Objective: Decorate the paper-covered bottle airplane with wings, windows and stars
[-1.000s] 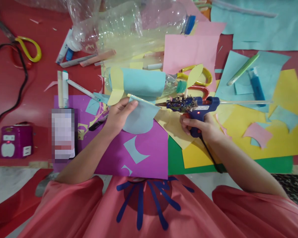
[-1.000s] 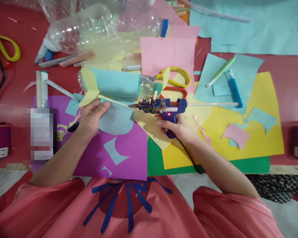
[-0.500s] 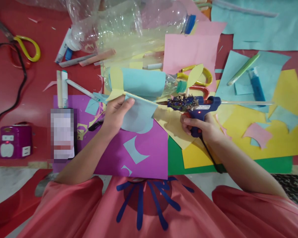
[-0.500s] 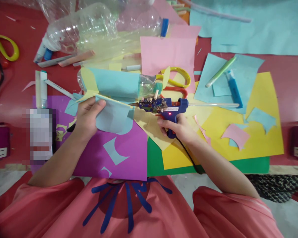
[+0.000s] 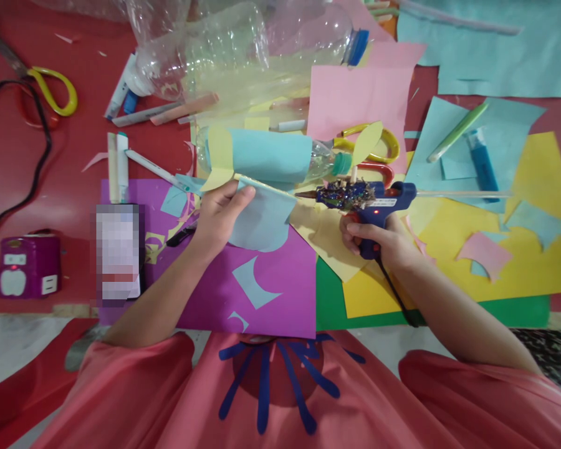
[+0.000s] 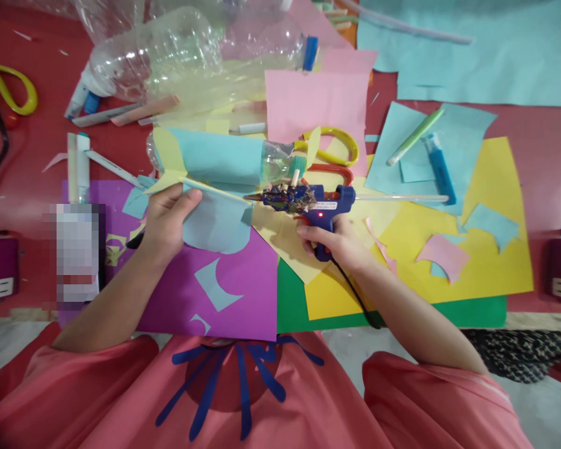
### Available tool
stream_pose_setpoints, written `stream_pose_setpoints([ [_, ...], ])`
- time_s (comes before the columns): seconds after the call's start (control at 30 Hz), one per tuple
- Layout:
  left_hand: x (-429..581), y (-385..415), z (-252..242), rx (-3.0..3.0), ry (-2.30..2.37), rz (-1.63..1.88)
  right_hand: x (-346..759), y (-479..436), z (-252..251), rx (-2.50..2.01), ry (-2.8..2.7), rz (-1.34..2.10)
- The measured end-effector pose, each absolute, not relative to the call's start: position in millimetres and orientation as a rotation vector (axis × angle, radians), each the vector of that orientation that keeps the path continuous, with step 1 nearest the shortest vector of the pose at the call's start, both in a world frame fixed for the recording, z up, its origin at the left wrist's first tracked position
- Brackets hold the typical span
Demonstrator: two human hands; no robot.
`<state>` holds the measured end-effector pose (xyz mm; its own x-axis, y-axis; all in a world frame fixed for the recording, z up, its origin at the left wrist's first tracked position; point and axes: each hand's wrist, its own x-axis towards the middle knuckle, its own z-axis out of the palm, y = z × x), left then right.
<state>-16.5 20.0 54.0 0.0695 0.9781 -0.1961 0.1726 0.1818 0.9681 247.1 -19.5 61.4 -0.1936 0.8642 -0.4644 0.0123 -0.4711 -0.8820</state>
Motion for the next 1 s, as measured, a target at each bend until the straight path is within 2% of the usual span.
stream_pose_setpoints([
  [0.27,-14.9,21.2,47.9,1.337,1.277,1.044,246.8,-19.8,60.2,-1.403,-1.046,1.720],
  [1.0,-20.8,22.5,45.3,1.358,1.261,1.111,245.9,-19.0,63.3,-1.384,-1.060,1.723],
])
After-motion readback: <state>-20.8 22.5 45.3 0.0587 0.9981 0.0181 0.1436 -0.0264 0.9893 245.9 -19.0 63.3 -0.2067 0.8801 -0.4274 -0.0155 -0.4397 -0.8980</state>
